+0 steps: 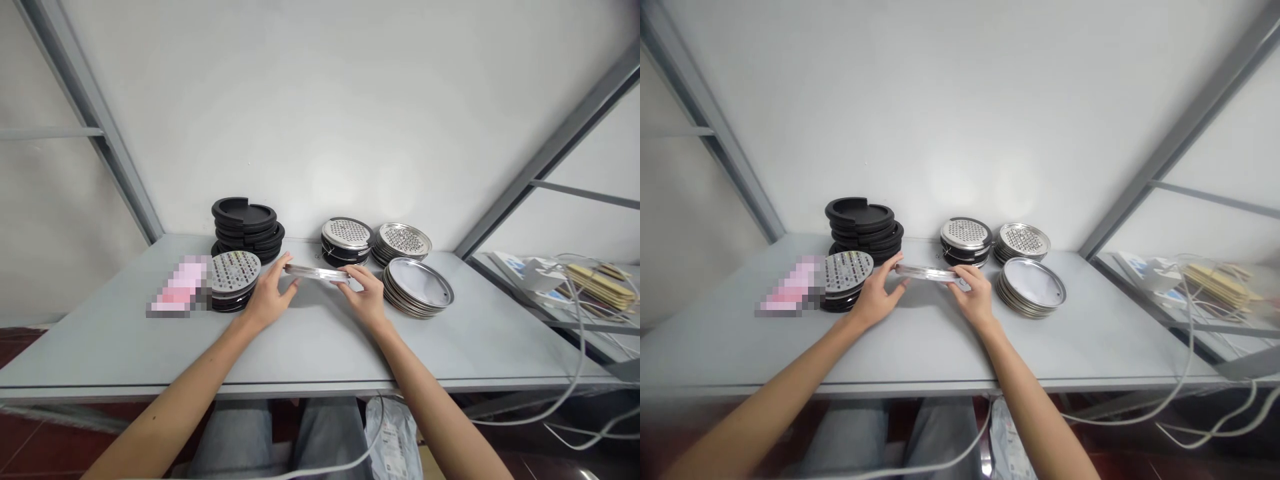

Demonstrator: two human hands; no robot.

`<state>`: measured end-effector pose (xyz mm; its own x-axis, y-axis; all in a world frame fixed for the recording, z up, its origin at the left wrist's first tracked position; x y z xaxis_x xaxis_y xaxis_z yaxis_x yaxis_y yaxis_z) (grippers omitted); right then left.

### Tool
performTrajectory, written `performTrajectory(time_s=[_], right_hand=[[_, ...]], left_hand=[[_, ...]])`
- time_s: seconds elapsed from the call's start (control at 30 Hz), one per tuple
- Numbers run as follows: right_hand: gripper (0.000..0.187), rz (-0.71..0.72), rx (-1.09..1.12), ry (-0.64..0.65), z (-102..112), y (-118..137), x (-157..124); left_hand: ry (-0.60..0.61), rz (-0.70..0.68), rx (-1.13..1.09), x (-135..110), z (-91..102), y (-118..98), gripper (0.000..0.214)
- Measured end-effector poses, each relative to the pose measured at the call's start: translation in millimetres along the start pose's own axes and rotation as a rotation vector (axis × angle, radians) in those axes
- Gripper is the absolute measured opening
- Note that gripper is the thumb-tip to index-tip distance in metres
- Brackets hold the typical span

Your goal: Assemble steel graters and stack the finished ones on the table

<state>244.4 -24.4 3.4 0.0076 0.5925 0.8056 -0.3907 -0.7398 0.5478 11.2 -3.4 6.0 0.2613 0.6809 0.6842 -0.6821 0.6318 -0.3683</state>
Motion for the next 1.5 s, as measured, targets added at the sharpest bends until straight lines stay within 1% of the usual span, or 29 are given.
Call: performTrajectory(time_s=[0.1,0.2,0.33,0.4,0.5,0.57,0.63,0.7,0.73,0.77,0.83,0.97,1.07,1.23,1.33,1.43,1.5], right_hand=[[0.017,0.137,-0.091,0.027,0.4,-0.4,-1.0],[0.017,0.244,-0.186,0.052,-0.5,-0.8,-1.5],[0.018,0.374,-0.328,0.084,-3.1,4.1,-3.7],[0.018,0.398,-0.385,0.119,-4.9,6.9,-6.0],[0.02,0.351,-0.402,0.182,-7.4,8.9,-8.2],[0.023,0.275,-0.353,0.196,-8.0,8.1,-7.5],[0.034,0.159,-0.274,0.17,-7.3,5.5,-4.9],[0.047,0.033,-0.186,0.117,-5.2,1.5,-1.9],[0.051,-0.018,-0.145,0.089,-3.9,-0.6,-0.6],[0.051,-0.061,-0.106,0.067,-2.8,-2.6,0.4],[0.046,-0.126,-0.026,0.043,-1.0,-5.6,1.4],[0.04,-0.216,0.152,0.044,-1.0,-5.4,2.3],[0.037,-0.24,0.219,0.023,-1.8,-1.9,3.6],[0.037,-0.27,0.193,-0.021,-2.0,-1.3,3.6],[0.034,-0.185,0.11,-0.062,-0.8,-1.9,1.7],[0.025,-0.068,0.002,-0.043,1.0,0.1,0.1],[0.021,-0.006,-0.065,-0.03,2.4,1.8,-0.4]], left_hand=[[0.029,-0.139,0.068,-1.7,0.5,-4.9,0.06],[0.059,-0.263,0.114,-2.4,0.4,-8.5,0.06],[0.066,-0.33,0.131,-2.4,-0.9,-8.5,0.054],[0.083,-0.339,0.126,-2.6,-2.1,-7.5,0.047],[0.102,-0.329,0.076,-2.5,-3.8,-6.2,0.042],[0.113,-0.3,0.004,-2.0,-3.8,-6.1,0.041],[0.115,-0.244,-0.089,-1.4,-2.5,-6.6,0.038],[0.108,-0.152,-0.171,-1.0,-0.5,-7.7,0.034],[0.106,-0.099,-0.2,-0.9,0.4,-8.4,0.032],[0.106,-0.049,-0.223,-1.0,1.0,-9.3,0.031],[0.102,0.038,-0.274,-1.0,1.1,-10.8,0.03],[0.063,0.155,-0.409,1.4,-1.7,-11.8,0.028],[0.059,0.203,-0.45,4.9,-3.9,-9.8,0.027],[0.058,0.211,-0.434,5.1,-8.3,-3.6,0.03],[0.009,0.179,-0.306,2.3,-8.6,-1.8,0.042],[-0.046,0.115,-0.087,0.0,-5.4,-3.6,0.05],[-0.068,0.054,0.009,-1.1,-3.2,-5.9,0.054]])
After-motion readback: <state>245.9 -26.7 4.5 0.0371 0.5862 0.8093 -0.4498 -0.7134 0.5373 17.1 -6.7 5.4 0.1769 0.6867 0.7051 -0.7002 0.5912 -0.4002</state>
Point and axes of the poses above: each hand's wrist, its own x-axis towards the middle knuckle, its own z-axis out of the back of the hand, y = z × x, the point moved 1 cm from there along x, towards the middle knuckle, and after that the axes turned 15 degrees about x, right-handed, at the moved point
